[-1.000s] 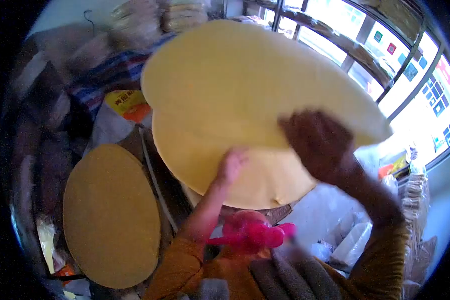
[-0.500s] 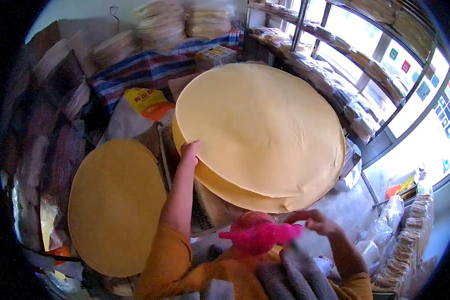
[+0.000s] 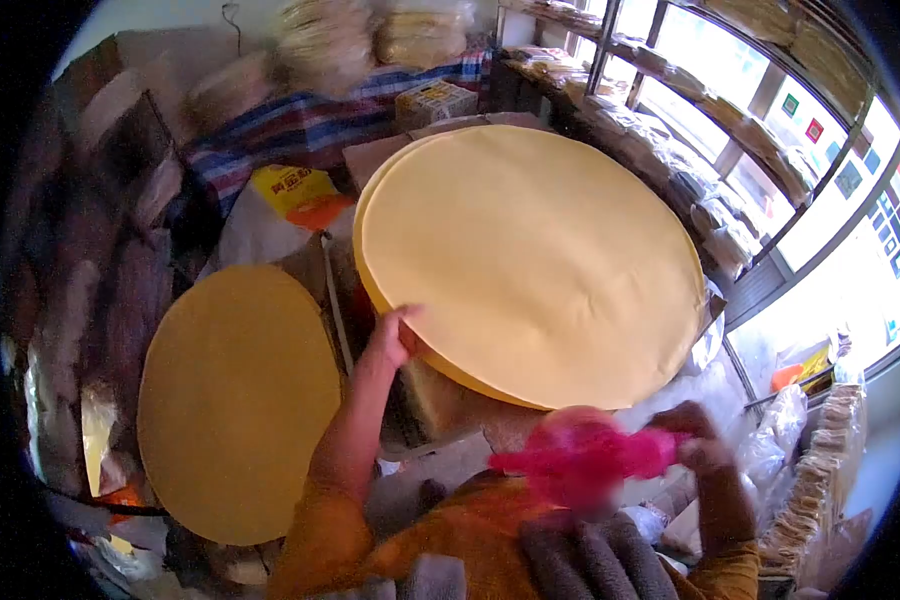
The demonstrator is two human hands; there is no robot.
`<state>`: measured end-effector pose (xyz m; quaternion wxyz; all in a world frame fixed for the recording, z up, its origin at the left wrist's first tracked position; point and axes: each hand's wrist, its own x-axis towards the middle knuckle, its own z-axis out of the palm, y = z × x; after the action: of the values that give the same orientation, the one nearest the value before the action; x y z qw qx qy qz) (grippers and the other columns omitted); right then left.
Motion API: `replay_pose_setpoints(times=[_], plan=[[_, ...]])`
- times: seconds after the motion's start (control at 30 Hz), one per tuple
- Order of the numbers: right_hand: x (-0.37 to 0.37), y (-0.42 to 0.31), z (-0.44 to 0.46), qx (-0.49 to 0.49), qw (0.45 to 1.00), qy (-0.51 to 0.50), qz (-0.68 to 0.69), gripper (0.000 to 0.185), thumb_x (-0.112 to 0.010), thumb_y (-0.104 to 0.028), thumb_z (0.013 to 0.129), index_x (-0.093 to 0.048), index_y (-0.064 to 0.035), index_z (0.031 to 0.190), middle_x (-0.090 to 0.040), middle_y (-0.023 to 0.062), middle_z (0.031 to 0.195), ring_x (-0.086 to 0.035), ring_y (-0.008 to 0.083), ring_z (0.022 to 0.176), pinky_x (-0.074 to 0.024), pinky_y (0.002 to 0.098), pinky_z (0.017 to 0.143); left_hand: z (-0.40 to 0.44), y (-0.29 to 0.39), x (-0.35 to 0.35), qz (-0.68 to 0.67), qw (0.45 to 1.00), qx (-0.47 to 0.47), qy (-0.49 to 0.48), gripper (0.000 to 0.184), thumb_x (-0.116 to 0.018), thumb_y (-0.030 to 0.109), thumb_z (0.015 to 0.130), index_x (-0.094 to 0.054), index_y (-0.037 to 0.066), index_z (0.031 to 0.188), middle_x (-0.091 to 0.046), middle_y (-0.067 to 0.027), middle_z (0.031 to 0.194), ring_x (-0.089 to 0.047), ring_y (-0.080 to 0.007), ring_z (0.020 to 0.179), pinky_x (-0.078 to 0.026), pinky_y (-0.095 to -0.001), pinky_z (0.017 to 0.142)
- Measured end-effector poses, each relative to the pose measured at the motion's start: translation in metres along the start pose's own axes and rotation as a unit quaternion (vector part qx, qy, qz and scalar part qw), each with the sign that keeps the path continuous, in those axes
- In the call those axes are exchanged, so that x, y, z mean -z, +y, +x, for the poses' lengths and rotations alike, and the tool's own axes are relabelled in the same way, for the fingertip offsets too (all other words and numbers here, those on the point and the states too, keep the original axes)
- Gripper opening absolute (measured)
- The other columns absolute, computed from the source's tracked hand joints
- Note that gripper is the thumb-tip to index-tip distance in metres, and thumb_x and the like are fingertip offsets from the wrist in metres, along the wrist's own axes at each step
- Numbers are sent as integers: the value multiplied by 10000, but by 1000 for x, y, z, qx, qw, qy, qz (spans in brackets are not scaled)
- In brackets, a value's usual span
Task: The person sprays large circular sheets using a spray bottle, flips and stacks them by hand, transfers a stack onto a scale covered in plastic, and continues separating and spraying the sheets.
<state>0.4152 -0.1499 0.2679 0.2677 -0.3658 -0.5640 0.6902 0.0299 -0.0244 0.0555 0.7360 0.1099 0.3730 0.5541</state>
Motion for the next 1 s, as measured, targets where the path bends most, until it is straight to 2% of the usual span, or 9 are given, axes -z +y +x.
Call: replay_pose_setpoints(times=[0.3,0.33,0.37,0.53,0.57,0.67,0.83,0.87,1.0], plan=[[58,-47,-24,-75,878,316,-350,325,-388,-306,892,-581,-47,849,-398,-25,469,-368,69,350,-238,202,302,42,40,7,252,901,-275,223,310,-592,131,668,-562,-35,928,-599,-108,839,-579,-193,732,-460,-302,637],[43,-66,-18,-110,926,329,-146,326,-357,-295,902,-569,-74,792,-409,-4,467,-390,104,358,-303,238,325,36,39,12,258,895,-282,231,316,-603,139,665,-560,-26,932,-599,-97,823,-577,-185,707,-461,-303,625],[37,-75,-12,-118,848,266,-443,291,-380,-271,888,-582,-71,823,-461,44,499,-426,145,388,-367,290,377,31,37,17,266,889,-287,239,323,-614,148,663,-559,-18,935,-598,-86,807,-574,-177,682,-462,-303,613],[53,-93,39,83,599,112,-789,154,-493,-170,776,-589,-58,820,-541,105,575,-486,207,469,-402,325,429,-24,51,49,234,888,-318,235,263,-605,167,675,-581,-26,853,-588,-59,747,-556,-150,647,-449,-288,582],[51,-102,41,-17,786,230,-574,211,-486,-113,759,-580,-93,948,-589,98,775,-479,191,484,-390,304,419,-38,56,57,236,885,-315,247,260,-603,176,677,-584,-32,834,-583,-53,732,-547,-145,638,-442,-287,575],[44,-128,56,129,937,234,-226,389,-443,-49,782,-415,-67,1169,-454,120,1106,-477,146,546,-413,293,433,-74,69,97,240,884,-286,280,261,-613,187,673,-574,-14,835,-574,-44,727,-532,-143,615,-439,-279,560],[-60,-142,84,199,929,313,8,396,-382,-144,855,-360,-17,1230,-444,157,1187,-514,152,925,-462,247,673,-151,79,193,124,859,-380,319,215,-610,144,683,-567,11,847,-565,-37,746,-531,-149,637,-438,-278,558],[-62,-143,82,105,909,295,-277,407,-366,-231,871,-377,-21,1219,-505,139,1105,-468,185,996,-397,343,854,-179,81,203,105,855,-386,330,209,-611,132,684,-567,13,851,-563,-38,752,-534,-153,648,-440,-280,562],[-9,-96,102,14,926,350,-140,442,-294,-376,887,-516,-33,1055,-562,72,812,-514,111,589,-397,228,435,-289,64,249,69,784,-398,472,201,-606,84,691,-563,10,873,-560,-59,792,-541,-171,693,-450,-293,586]])
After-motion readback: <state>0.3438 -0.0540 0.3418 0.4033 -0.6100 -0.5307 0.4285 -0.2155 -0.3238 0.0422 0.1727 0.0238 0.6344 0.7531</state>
